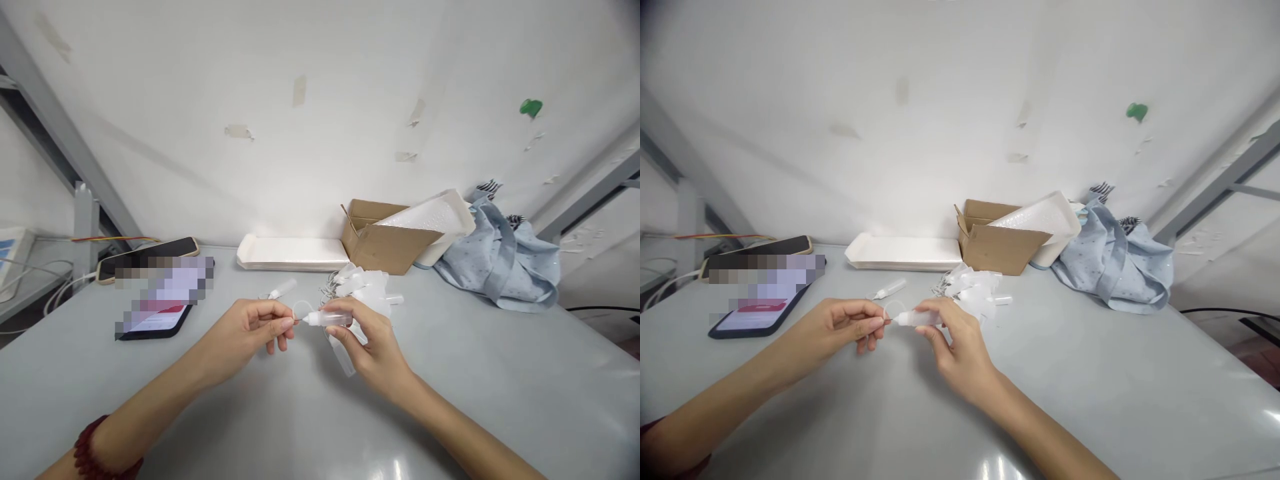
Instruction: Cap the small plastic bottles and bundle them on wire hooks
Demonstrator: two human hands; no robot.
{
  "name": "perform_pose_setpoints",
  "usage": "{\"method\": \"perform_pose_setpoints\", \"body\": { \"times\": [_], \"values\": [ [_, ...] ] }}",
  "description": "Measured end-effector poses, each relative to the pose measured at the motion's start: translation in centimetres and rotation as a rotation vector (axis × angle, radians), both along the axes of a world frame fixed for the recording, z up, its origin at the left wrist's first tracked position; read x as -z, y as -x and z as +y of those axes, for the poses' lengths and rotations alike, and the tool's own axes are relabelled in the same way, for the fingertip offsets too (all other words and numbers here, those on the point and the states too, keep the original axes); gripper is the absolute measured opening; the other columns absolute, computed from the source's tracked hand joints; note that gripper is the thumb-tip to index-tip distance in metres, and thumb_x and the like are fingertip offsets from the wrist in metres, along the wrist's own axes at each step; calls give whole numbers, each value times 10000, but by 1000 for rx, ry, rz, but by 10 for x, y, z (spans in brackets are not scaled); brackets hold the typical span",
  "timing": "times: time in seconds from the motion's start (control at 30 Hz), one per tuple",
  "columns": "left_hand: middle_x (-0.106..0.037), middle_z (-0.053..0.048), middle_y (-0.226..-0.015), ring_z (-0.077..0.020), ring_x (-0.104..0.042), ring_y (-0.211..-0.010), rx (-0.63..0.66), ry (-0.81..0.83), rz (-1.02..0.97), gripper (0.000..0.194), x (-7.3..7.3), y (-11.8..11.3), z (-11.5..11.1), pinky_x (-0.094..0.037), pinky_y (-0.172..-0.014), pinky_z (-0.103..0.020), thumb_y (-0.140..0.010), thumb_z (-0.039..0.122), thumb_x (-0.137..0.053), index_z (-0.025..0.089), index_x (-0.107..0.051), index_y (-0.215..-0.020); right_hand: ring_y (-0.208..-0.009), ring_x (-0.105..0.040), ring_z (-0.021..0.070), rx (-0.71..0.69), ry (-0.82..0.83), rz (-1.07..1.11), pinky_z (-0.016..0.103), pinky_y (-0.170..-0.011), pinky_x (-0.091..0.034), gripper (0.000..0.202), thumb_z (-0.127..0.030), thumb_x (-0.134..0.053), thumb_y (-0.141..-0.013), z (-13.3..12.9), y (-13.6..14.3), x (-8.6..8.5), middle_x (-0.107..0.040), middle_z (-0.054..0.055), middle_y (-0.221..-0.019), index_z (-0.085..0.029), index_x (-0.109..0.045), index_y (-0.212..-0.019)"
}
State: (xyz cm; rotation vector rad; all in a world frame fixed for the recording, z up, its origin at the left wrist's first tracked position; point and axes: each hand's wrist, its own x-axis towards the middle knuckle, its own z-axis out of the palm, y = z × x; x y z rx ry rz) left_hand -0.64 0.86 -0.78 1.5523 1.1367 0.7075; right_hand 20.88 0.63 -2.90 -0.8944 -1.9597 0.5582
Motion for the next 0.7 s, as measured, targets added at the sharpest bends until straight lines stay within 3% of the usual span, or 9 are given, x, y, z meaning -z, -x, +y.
{"method": "perform_pose_setpoints", "body": {
  "times": [0.43, 0.7],
  "values": [
    [-614, 7, -679, -131, -533, -592, -1, 15, 11, 231, 6, -2, -1, -443, -598, -262, -831, 381, -531, 180, -633, -781, -914, -588, 193, -64, -213, -68, 343, -745, -517, 301, -38, -442, -860, 1, 0, 5, -631, 75, -971, -212, -550, -1080],
    [-594, 6, -673, -137, -554, -610, 7, 57, 42, 207, 11, -6, -3, -449, -608, -267, -812, 346, -534, 165, -612, -748, -907, -580, 193, -154, -195, -110, 343, -716, -533, 388, 20, -397, -819, 1, -1, 12, -614, 90, -987, -206, -531, -1104]
  ]
}}
